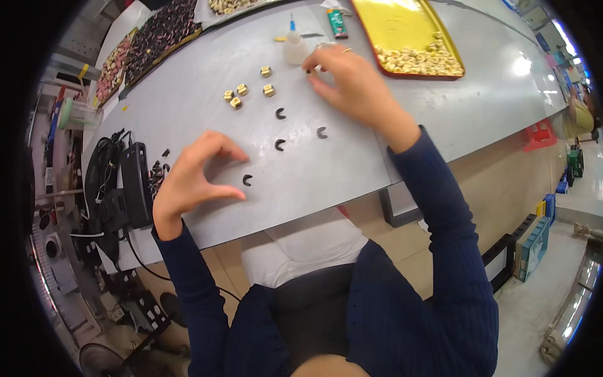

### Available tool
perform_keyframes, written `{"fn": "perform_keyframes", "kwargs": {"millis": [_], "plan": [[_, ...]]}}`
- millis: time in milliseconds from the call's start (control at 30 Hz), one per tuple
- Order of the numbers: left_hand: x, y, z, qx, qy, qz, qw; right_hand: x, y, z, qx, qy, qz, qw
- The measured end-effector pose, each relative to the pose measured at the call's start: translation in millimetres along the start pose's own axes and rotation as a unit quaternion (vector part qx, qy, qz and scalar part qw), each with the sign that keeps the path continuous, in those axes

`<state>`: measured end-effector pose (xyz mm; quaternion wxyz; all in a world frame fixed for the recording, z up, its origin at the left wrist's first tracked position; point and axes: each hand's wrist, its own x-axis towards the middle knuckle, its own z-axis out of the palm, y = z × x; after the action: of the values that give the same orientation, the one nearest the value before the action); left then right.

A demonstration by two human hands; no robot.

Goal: The person applies liquid glue to small curved pieces using a dropper bottle, attaches the pieces onto small square components by hand, and wipes their hands with a tissue before assembling more components.

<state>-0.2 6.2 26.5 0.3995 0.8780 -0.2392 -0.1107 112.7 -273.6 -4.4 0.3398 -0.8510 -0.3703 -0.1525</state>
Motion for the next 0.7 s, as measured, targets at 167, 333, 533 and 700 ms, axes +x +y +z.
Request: {"fn": "perform_keyframes", "kwargs": {"millis": [167, 333, 533, 700], "plan": [[-7.2, 2.9, 9.6, -0.001, 0.031, -0.025, 0.999, -4.1, 5.7, 1.3, -0.004, -0.009, -0.050, 0.999], [-7.3, -3.1, 20.9, -0.029, 0.071, 0.003, 0.997, -11.5, 26.8, -48.6, -0.057, 0.109, 0.059, 0.991], [-8.7, -2.7, 24.1, -0.051, 0.078, -0.008, 0.996, -8.8, 57.3, -62.3, -0.131, 0.009, 0.110, 0.985], [-3.0, -2.5, 23.5, -0.039, 0.098, 0.021, 0.994, -6.0, 60.9, -66.8, -0.051, -0.030, 0.190, 0.980]]}}
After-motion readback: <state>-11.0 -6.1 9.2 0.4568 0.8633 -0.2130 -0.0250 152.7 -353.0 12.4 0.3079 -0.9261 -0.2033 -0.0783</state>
